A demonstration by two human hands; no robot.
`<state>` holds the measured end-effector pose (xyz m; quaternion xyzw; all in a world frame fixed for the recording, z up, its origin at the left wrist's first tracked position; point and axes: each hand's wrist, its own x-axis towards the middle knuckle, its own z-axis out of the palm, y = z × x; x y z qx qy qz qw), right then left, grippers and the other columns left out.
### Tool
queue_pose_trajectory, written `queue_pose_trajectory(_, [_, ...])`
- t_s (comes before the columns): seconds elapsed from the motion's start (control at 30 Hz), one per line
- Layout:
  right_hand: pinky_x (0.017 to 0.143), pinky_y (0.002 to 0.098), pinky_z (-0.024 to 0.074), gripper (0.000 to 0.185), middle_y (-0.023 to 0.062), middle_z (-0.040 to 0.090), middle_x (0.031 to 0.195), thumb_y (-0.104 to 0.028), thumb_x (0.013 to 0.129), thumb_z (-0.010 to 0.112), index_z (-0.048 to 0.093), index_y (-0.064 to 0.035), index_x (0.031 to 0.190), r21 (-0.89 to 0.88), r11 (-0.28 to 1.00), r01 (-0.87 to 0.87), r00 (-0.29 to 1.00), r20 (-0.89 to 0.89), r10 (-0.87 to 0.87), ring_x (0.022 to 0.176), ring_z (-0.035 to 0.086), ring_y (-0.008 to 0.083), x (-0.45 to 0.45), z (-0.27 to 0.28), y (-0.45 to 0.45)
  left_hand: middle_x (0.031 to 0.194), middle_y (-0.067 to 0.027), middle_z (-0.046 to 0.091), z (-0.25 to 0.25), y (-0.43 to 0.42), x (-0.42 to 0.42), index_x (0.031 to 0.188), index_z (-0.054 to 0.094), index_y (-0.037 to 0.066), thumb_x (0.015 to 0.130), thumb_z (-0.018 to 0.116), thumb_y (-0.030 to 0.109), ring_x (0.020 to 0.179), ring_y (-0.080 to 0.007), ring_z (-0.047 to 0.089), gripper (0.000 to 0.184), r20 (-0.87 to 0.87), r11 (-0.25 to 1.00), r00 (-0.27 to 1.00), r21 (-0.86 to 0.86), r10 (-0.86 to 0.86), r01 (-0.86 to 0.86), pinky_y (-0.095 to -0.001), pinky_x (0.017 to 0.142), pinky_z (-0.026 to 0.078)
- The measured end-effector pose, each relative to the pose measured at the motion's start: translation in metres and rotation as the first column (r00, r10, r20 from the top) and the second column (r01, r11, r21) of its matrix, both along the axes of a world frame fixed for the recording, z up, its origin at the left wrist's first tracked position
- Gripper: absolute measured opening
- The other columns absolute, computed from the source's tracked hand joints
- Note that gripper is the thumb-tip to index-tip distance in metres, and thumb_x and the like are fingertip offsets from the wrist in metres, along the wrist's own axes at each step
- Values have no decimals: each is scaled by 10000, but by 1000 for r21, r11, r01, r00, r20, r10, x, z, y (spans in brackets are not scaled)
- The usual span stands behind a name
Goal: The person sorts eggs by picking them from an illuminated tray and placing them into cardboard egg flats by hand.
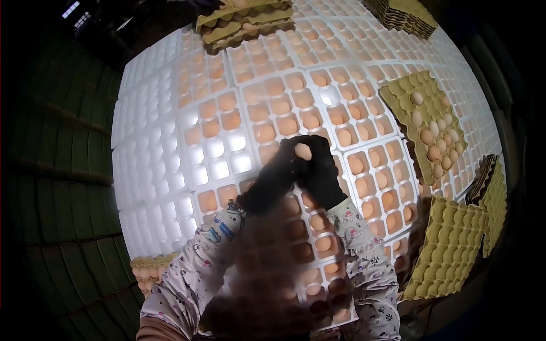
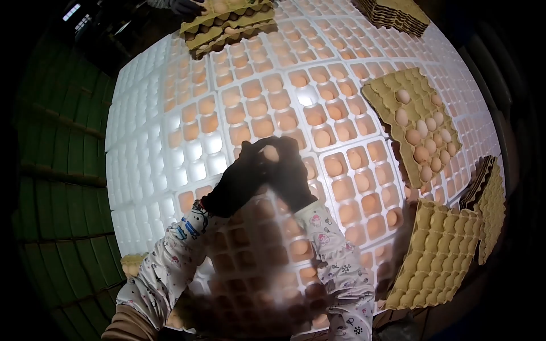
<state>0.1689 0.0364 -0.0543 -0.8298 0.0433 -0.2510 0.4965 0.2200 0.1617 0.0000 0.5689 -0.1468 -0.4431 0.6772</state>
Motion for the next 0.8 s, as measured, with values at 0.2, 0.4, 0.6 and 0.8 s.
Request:
queue_pose_trajectory(0.2, [812, 342, 445, 452, 137, 516, 1074, 15, 759, 553, 477, -70, 1197, -263, 927, 266, 963, 103, -247, 969, 526, 289, 106, -28, -94, 1293, -96, 407, 6, 148, -87, 1321, 327, 39, 849, 520, 51, 1016, -221, 516, 510, 472, 881, 868, 330, 157, -339, -312, 865, 426])
queue_pose_trajectory(0.4, [801, 358, 456, 248, 121, 583, 985, -10, 776, 505, 626, -91, 977, -464, 815, 346, 893, -104, -439, 929, 565, 296, 98, -41, -101, 1166, -119, 488, 21, 391, -171, 1274, 377, 43, 796, 570, 108, 959, -206, 527, 520, 831, 359, 327, 166, 451, -918, -324, 798, 453])
queue_pose_trajectory(0.6, [775, 324, 451, 163, 102, 594, 931, -64, 817, 516, 589, -47, 962, -26, 986, -166, 960, -235, 155, 880, 577, 250, -44, -3, 98, 1111, -146, 526, 14, 476, -241, 1247, 407, 6, 832, 566, 191, 943, -224, 534, 481, 877, 27, 375, 385, 300, -923, -335, 802, 445])
queue_pose_trajectory(0.8, [812, 372, 443, 239, 145, 596, 935, -145, 755, 595, 587, -19, 958, -380, 898, -221, 975, -123, 187, 928, 550, 323, -73, 54, 169, 1109, -144, 527, -13, 472, -247, 1242, 412, 7, 831, 565, 185, 941, -224, 535, 474, 854, 172, 415, 379, 315, -909, -335, 801, 444])
